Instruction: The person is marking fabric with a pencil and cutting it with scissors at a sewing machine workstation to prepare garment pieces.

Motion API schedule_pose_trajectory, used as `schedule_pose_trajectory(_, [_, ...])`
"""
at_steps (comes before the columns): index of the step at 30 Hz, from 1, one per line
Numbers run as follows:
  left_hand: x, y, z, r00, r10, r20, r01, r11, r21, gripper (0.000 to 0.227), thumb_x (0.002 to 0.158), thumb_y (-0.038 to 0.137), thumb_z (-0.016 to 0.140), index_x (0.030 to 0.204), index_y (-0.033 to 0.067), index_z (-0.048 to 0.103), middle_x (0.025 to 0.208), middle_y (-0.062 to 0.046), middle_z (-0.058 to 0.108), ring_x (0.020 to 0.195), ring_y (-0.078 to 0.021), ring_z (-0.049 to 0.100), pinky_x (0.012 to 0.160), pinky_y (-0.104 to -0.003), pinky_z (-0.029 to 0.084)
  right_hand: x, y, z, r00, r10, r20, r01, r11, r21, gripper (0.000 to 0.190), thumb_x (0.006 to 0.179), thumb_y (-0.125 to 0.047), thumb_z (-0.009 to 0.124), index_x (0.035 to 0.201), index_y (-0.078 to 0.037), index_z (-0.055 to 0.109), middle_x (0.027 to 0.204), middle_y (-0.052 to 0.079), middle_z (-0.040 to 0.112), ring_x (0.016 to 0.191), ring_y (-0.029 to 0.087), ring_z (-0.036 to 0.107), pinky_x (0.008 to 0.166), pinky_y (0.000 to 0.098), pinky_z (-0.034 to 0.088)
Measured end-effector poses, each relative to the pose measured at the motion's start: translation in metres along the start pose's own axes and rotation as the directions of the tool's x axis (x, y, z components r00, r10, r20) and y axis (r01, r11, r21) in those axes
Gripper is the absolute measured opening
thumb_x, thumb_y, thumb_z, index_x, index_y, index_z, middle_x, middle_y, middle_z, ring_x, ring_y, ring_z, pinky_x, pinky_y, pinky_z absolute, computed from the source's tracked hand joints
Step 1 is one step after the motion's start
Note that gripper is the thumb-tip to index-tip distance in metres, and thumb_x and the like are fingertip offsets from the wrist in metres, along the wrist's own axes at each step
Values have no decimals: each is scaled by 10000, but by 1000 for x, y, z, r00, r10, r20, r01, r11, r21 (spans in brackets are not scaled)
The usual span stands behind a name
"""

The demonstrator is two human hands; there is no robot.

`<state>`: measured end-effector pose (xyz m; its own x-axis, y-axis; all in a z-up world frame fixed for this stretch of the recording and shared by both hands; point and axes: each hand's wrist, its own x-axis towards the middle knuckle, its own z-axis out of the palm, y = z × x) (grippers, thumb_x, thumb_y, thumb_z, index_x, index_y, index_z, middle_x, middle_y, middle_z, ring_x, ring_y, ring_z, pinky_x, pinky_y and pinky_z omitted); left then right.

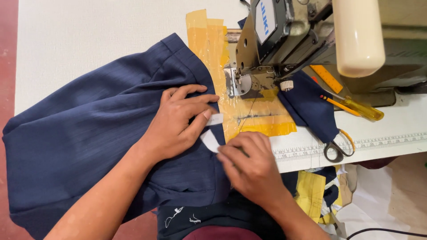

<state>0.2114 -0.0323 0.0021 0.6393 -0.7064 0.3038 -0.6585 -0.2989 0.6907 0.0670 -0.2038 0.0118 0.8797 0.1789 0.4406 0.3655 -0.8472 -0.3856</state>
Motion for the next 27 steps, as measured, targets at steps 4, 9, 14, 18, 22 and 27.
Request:
schedule_pose_trajectory(4, [-2, 10, -5, 980, 133, -150, -122, 989, 79, 320, 1018, 203, 536, 1278, 57, 652, 1211, -79, 717, 1149, -287, 638, 957, -438, 423, -10, 9, -32, 941, 338, -19, -321, 911, 259, 104, 942, -70, 687, 993, -1, 746, 910, 105, 758, 810, 221, 680, 808, 346, 523])
schedule_pose_trajectory(9, [3, 35, -4, 876, 467, -119, -435, 873, 222, 196, 1005, 115, 584, 1136, 53, 716, 1108, -84, 734, 1029, -335, 641, 847, -461, 465, -30, 33, -49, 891, 452, 42, -454, 887, 82, 150, 928, -156, 714, 1055, -86, 755, 925, 24, 760, 842, 168, 686, 823, 306, 487])
schedule_pose_trajectory(14, [3, 47, 18, 769, 627, 127, -639, 758, 129, 262, 1014, 220, 563, 1167, 60, 703, 1090, -106, 644, 998, -337, 575, 849, -466, 460, -38, 41, -48, 945, 326, -7, -322, 933, -162, 129, 960, -217, 700, 1052, -132, 730, 969, -2, 746, 877, 229, 625, 824, 387, 403])
schedule_pose_trajectory(18, [-1, 43, 28, 776, 584, 237, -623, 769, 143, 304, 997, 248, 537, 1167, 65, 710, 1160, -109, 645, 1004, -341, 570, 843, -467, 443, -48, 62, -74, 912, 397, -103, -410, 892, -191, 157, 954, -211, 736, 1068, -104, 741, 939, 14, 716, 888, 214, 634, 857, 354, 457])
schedule_pose_trajectory(22, [-2, 44, 27, 760, 608, 231, -647, 740, 181, 326, 1004, 221, 520, 1157, 4, 709, 1164, -105, 666, 1007, -336, 582, 842, -477, 444, -66, 145, -121, 895, 394, -208, -444, 817, -366, 189, 1016, -11, 715, 1197, -62, 732, 1116, 103, 718, 856, 251, 627, 806, 389, 496])
schedule_pose_trajectory(27, [-10, 43, 26, 766, 618, 176, -643, 732, 225, 313, 999, 183, 522, 1147, -33, 695, 1107, -141, 658, 1009, -343, 585, 837, -466, 459, -85, 189, -116, 915, 383, -126, -378, 706, -599, 172, 998, -140, 775, 1169, -139, 794, 1060, 85, 710, 1034, 319, 641, 898, 426, 508])
